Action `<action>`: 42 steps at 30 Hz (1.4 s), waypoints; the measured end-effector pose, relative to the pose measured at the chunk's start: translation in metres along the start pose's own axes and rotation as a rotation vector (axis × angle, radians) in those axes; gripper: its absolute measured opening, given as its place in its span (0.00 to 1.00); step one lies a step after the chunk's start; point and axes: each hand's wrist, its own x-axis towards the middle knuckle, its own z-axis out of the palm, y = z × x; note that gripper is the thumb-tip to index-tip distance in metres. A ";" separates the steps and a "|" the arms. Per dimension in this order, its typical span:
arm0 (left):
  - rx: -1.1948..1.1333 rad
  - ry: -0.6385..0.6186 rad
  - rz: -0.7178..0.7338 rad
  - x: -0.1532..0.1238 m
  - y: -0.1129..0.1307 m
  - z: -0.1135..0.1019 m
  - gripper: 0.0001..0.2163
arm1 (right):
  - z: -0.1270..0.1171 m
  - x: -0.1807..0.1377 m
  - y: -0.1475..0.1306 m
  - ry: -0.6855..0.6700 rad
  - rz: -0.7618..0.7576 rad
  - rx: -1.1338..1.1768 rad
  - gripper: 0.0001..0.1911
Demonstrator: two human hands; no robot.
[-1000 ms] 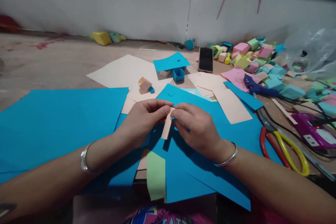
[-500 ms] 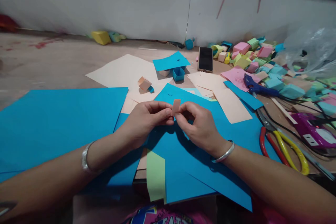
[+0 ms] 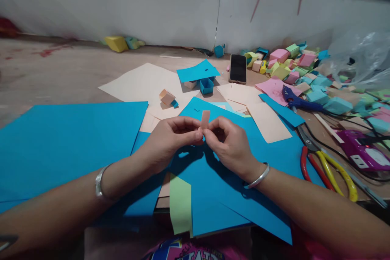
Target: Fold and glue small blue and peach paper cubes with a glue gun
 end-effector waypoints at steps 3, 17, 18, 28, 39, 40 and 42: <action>0.008 -0.014 0.028 0.000 -0.001 0.000 0.07 | 0.000 0.000 -0.001 -0.011 0.009 0.023 0.06; 0.105 0.054 0.089 -0.001 0.001 0.002 0.03 | 0.003 -0.002 -0.002 -0.075 -0.055 0.120 0.04; 0.108 0.059 0.079 -0.001 0.001 0.002 0.03 | 0.003 -0.003 -0.002 -0.080 -0.064 0.109 0.03; 0.066 -0.003 -0.022 0.000 0.000 0.000 0.04 | 0.001 -0.005 -0.003 -0.069 -0.061 0.060 0.03; 0.169 0.064 -0.022 0.001 0.002 0.001 0.01 | -0.004 -0.002 -0.002 -0.083 -0.169 -0.065 0.02; 0.186 0.067 -0.013 0.000 0.002 0.001 0.01 | -0.004 -0.002 -0.003 -0.073 -0.220 -0.087 0.02; 0.206 0.059 -0.004 -0.001 0.002 0.002 0.01 | -0.006 -0.001 -0.004 -0.050 -0.327 -0.114 0.02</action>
